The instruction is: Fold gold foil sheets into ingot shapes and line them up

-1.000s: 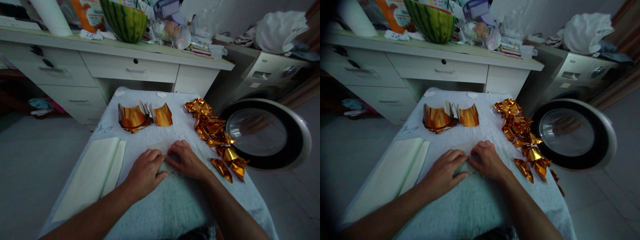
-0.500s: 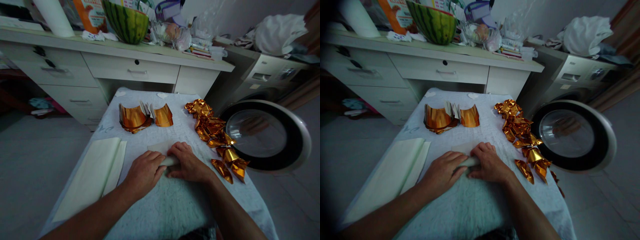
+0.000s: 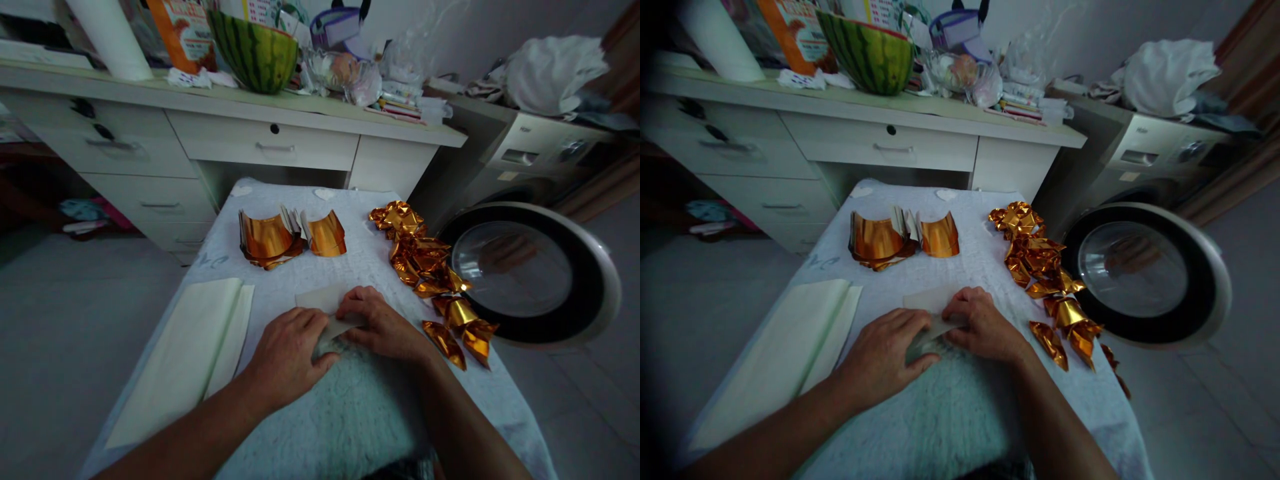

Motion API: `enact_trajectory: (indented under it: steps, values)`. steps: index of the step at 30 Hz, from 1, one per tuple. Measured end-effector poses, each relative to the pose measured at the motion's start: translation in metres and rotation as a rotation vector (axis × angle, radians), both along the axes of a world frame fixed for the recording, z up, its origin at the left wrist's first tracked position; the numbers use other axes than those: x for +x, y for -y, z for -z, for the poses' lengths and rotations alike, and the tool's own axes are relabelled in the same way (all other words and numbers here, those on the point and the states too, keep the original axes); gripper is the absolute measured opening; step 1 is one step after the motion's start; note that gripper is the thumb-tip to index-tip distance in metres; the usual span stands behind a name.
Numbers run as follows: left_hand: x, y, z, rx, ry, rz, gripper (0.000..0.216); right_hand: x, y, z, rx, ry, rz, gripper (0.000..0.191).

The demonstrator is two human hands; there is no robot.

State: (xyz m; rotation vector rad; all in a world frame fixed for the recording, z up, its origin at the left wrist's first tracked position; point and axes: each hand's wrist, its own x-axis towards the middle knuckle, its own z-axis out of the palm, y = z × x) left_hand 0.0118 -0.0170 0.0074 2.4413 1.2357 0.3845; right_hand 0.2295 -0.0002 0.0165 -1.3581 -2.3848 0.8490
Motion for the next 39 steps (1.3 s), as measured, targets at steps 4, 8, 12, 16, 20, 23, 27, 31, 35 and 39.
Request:
enact_trajectory:
  steps: [4, 8, 12, 16, 20, 23, 27, 31, 35, 39]
  values:
    - [-0.002, -0.001, 0.003, 0.008, -0.018, 0.022, 0.011, 0.003, -0.002, 0.0, -0.03, -0.009, -0.007, 0.023]
    - [-0.005, -0.003, 0.005, 0.006, 0.002, 0.025, 0.023, 0.003, -0.004, -0.003, -0.038, 0.003, -0.029, 0.02]
    - [-0.006, -0.003, 0.005, -0.004, 0.016, -0.002, 0.019, 0.003, -0.005, -0.005, -0.023, -0.017, -0.054, 0.025]
    - [-0.006, -0.002, 0.006, -0.02, 0.028, -0.09, 0.012, 0.002, -0.006, -0.002, 0.004, -0.061, -0.044, 0.03]
    - [-0.007, -0.004, 0.01, -0.033, 0.102, -0.185, 0.01, 0.0, -0.007, 0.003, 0.032, -0.093, -0.007, 0.027]
    - [-0.008, -0.007, 0.014, -0.068, 0.194, -0.223, 0.025, -0.003, -0.008, 0.007, 0.05, -0.092, 0.053, 0.02]
    - [-0.01, -0.011, 0.017, -0.103, 0.265, -0.265, 0.035, -0.01, -0.008, 0.013, 0.071, -0.064, 0.202, 0.005]
    - [-0.01, -0.013, 0.017, -0.101, 0.271, -0.282, 0.039, -0.016, -0.008, 0.019, 0.088, -0.044, 0.292, 0.004]
    - [-0.01, -0.016, 0.017, -0.088, 0.255, -0.293, 0.038, -0.018, -0.008, 0.022, 0.104, -0.033, 0.312, 0.005]
    - [-0.01, -0.017, 0.017, -0.087, 0.196, -0.306, 0.041, -0.018, -0.009, 0.023, 0.104, -0.024, 0.327, 0.007]
